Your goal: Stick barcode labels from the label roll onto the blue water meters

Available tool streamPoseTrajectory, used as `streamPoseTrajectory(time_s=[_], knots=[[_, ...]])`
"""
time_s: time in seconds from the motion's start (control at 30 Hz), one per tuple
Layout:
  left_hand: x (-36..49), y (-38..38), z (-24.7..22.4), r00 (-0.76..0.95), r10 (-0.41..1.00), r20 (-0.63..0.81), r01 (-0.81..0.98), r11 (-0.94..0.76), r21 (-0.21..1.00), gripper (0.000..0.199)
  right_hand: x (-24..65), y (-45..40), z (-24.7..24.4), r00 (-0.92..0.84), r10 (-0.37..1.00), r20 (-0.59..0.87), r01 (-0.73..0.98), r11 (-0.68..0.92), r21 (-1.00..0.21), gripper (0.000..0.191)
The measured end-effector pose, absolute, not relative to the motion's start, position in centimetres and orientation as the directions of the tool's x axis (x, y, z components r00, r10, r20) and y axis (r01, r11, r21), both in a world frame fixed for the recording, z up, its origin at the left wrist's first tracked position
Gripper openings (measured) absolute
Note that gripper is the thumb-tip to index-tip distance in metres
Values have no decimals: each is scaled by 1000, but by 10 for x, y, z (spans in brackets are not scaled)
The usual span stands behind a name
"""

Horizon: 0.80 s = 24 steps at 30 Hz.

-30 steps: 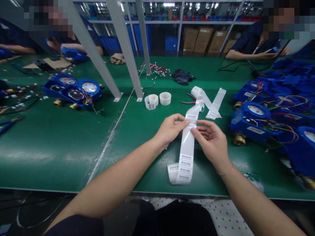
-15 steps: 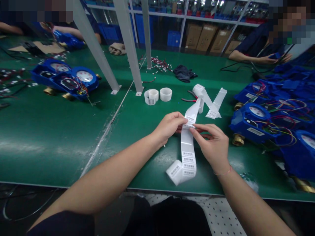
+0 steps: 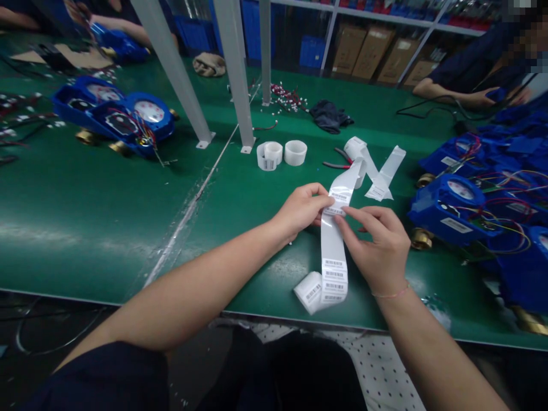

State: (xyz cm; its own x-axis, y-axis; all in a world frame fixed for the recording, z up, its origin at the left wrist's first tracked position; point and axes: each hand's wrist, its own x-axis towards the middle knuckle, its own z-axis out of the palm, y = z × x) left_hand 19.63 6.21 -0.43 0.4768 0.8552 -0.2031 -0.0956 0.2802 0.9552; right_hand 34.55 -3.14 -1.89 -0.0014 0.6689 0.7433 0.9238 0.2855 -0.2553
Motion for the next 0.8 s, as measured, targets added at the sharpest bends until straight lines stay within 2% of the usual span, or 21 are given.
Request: streamPoseTrajectory(time_s=[0.23,0.33,0.4,0.47,0.53,0.63,0.7,0.8], knots=[[196,62,-2,477,852,-218,-100,299,949,13,345,-35,-15,-150,624,767,980,199,30,23],[196,62,-3,476,856,-204,-118,291,949,13,343,-37,-14,-171,628,759,979,193,61,22],[195,62,-3,478,857,-191,-123,281,952,13,342,-37,-14,-146,636,758,979,201,21,21],[195,62,-3,476,860,-185,-125,274,954,13,340,-36,-15,-83,645,759,969,230,-89,20],[195,61,-3,478,858,-187,-132,281,951,13,338,-33,-15,28,675,738,920,272,-283,16],[195,61,-2,495,843,-211,-135,315,940,13,337,-29,-16,210,751,626,750,287,-595,9],[195,61,-3,493,841,-223,-127,323,938,12,337,-30,-18,311,800,513,561,281,-778,7],[194,64,-7,467,860,-207,-131,299,945,13,333,-40,-21,381,905,189,81,171,-982,9]])
